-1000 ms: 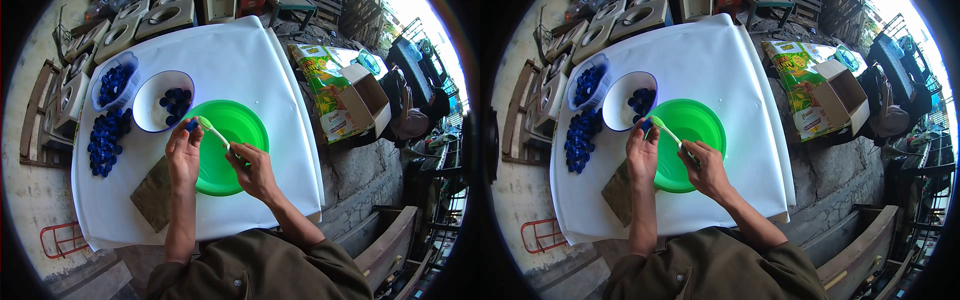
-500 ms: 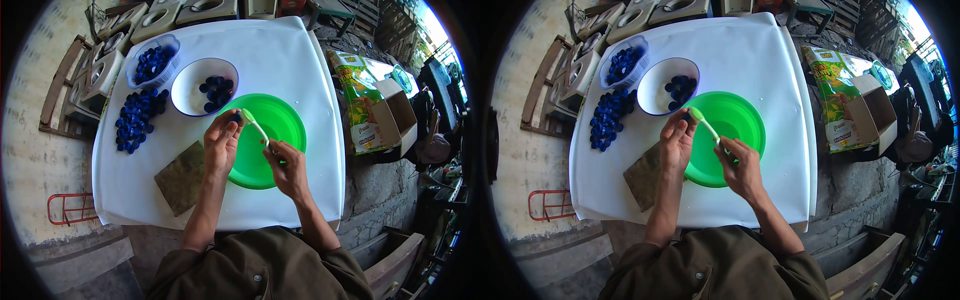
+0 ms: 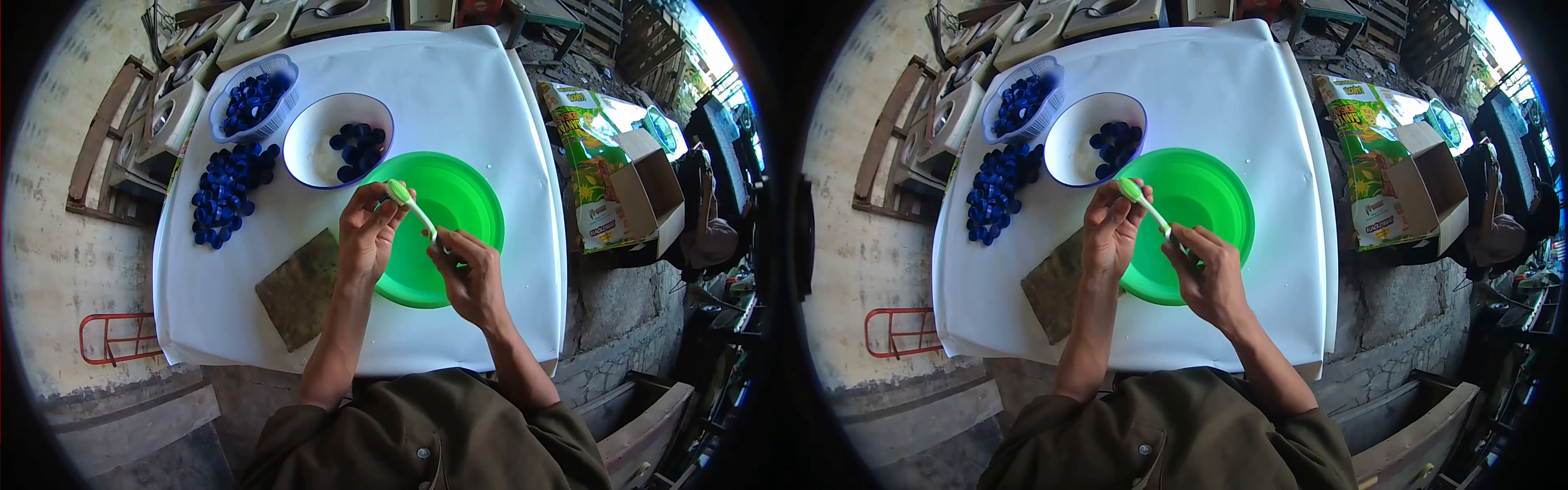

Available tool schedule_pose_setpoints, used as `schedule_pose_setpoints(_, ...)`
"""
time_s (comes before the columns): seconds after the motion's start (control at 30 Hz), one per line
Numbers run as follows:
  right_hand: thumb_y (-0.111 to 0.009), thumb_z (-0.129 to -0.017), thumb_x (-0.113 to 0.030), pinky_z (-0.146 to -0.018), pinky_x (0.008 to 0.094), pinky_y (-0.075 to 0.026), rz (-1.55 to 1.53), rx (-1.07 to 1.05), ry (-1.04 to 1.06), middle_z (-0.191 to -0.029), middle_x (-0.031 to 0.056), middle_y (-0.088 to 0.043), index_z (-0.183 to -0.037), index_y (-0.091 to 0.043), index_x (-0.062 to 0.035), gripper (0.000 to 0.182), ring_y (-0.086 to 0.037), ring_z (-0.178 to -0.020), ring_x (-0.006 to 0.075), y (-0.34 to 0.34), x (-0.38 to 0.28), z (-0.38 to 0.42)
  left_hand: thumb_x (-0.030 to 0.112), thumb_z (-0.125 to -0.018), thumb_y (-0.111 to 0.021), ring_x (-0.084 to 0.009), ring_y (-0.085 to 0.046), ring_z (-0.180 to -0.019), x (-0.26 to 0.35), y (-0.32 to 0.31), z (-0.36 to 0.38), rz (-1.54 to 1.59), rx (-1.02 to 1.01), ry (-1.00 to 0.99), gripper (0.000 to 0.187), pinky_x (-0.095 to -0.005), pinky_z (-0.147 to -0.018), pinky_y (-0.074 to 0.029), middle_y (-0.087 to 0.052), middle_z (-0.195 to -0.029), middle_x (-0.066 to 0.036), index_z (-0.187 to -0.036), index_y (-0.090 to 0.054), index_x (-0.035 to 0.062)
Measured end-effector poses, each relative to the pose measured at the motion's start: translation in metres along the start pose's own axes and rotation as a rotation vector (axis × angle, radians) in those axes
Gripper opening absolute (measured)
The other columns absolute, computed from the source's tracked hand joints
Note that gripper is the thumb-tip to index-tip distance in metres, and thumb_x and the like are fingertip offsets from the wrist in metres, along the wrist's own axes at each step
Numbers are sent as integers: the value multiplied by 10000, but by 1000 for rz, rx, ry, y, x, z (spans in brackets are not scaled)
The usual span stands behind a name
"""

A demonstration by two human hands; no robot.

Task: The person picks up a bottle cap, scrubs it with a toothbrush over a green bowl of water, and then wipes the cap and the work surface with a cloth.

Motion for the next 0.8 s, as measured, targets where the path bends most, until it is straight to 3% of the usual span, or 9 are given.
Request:
schedule_pose_setpoints(0.1,-715,-905,-15,-563,327,-465,-6,28,-88,-839,145,-671,-1106,-697,72,220,-589,-610,192,4,13,-5,23,-921,-727,-241,-683,-1085,1,-1,2,6,12,20,287,-378,-1029,-546,-673,-1188,-159,-1179,-602,14)
schedule_pose_setpoints(0.2,-717,-904,-18,-558,326,-464,-13,39,45,-822,146,-666,-1107,-700,66,220,-575,-595,194,-1,5,1,20,-919,-727,-238,-683,-1093,1,1,0,14,65,19,282,-376,-1021,-554,-678,-1182,-158,-1172,-603,12)
schedule_pose_setpoints(0.37,-716,-904,-26,-567,332,-467,37,28,-74,-795,145,-649,-1105,-700,56,218,-600,-614,213,1,7,-2,25,-926,-719,-241,-689,-1082,-1,1,3,-9,83,-10,265,-362,-996,-573,-690,-1158,-156,-1174,-627,3)
schedule_pose_setpoints(0.5,-727,-899,-38,-561,335,-464,11,24,49,-799,145,-649,-1118,-701,55,239,-589,-603,210,-7,1,1,73,-971,-679,-239,-693,-1060,-1,-5,3,-18,136,-10,268,-348,-983,-582,-693,-1155,-141,-1226,-665,-10)
schedule_pose_setpoints(0.6,-726,-898,-35,-560,336,-462,16,44,-20,-807,146,-651,-1126,-701,51,245,-586,-601,211,-4,7,1,93,-970,-689,-235,-692,-1045,0,-3,3,14,134,-53,286,-339,-969,-584,-690,-1154,-137,-1229,-657,-25)
schedule_pose_setpoints(0.8,-726,-892,-23,-578,339,-477,28,36,-3,-813,158,-649,-1132,-696,58,255,-599,-617,229,-7,0,4,177,-1027,-631,-144,-643,-889,-2,-18,4,-48,274,-3,436,-289,-861,-562,-661,-1052,-78,-1389,-550,-52)
Point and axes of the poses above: each hand's wrist, its own z-axis away from the middle knuckle, its own y-axis out of the back of the hand, x = y × z, the point moved 5 cm from there along -z, towards the middle knuckle
